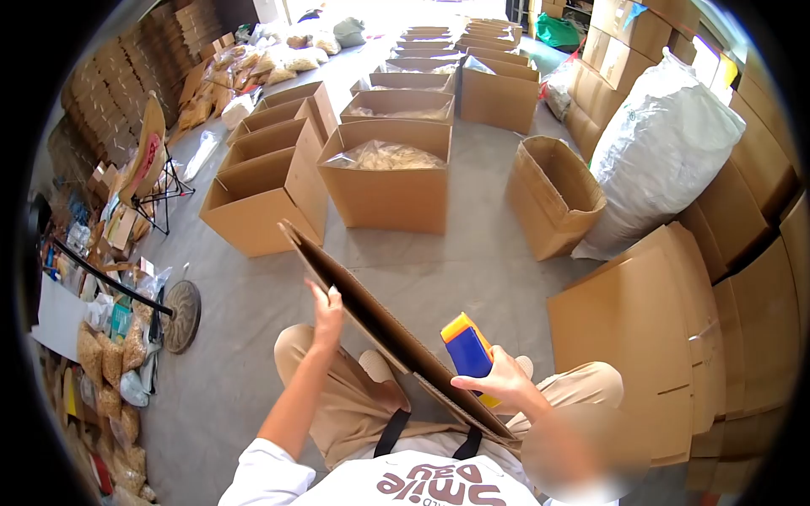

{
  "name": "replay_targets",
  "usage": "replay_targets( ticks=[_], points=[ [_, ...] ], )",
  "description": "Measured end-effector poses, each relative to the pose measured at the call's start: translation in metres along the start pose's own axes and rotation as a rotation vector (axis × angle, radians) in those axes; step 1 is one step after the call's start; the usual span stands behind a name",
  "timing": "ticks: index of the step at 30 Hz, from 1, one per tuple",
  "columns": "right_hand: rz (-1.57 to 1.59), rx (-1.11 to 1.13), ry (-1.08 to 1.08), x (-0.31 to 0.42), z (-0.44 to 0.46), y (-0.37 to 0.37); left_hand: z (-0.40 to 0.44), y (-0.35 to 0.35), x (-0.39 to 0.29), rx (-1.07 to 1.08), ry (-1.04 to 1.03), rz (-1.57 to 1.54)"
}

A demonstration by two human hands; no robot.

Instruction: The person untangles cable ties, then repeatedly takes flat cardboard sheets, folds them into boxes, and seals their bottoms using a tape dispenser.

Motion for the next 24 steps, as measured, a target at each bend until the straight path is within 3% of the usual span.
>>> replay_targets(
  ticks=[1,3,4,8,12,14,17,19,20,22,23,24],
  points=[
    [0.009,-0.005,-0.004,0.002,-0.004,0.000,-0.011,0.006,0.001,0.061,0.223,-0.089],
    [-0.117,-0.303,0.155,0.019,-0.014,0.025,-0.013,0.003,0.010,0.393,0.325,-0.109],
    [-0.152,-0.437,0.313,0.034,-0.021,0.033,-0.024,0.006,0.002,0.440,0.353,-0.152],
    [-0.249,-0.671,0.489,0.056,-0.025,0.056,-0.040,0.009,-0.003,0.430,0.330,-0.132],
    [-0.326,-0.772,0.464,0.076,-0.003,0.092,-0.080,-0.006,-0.010,0.528,0.305,-0.051],
    [-0.379,-0.851,0.506,0.088,0.025,0.103,-0.110,-0.010,-0.002,0.439,0.346,0.011],
    [-0.483,-0.800,0.454,0.094,0.075,0.093,-0.172,-0.038,0.044,0.577,0.529,0.031],
    [-0.470,-0.818,0.519,0.092,0.094,0.078,-0.152,-0.048,0.056,0.498,-0.030,-0.016],
    [-0.488,-0.851,0.503,0.097,0.090,0.077,-0.150,-0.033,-0.023,0.448,0.101,-0.188],
    [-0.483,-0.796,0.511,0.100,0.085,0.069,-0.078,-0.004,-0.083,0.069,-0.471,-0.073],
    [-0.471,-0.805,0.561,0.104,0.078,0.066,-0.055,0.004,-0.114,-0.185,-0.912,0.316],
    [-0.473,-0.797,0.562,0.103,0.076,0.065,-0.021,-0.004,-0.127,-0.193,-0.825,0.633]
  ],
)
Point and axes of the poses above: each hand's wrist, its own z-axis towards the middle knuckle, its own y-axis out of the back of the hand, x = y × z, the point moved 10 cm from there along z, towards the middle knuckle, and after that the axes turned 13 degrees about -x, right-handed, at the moved point
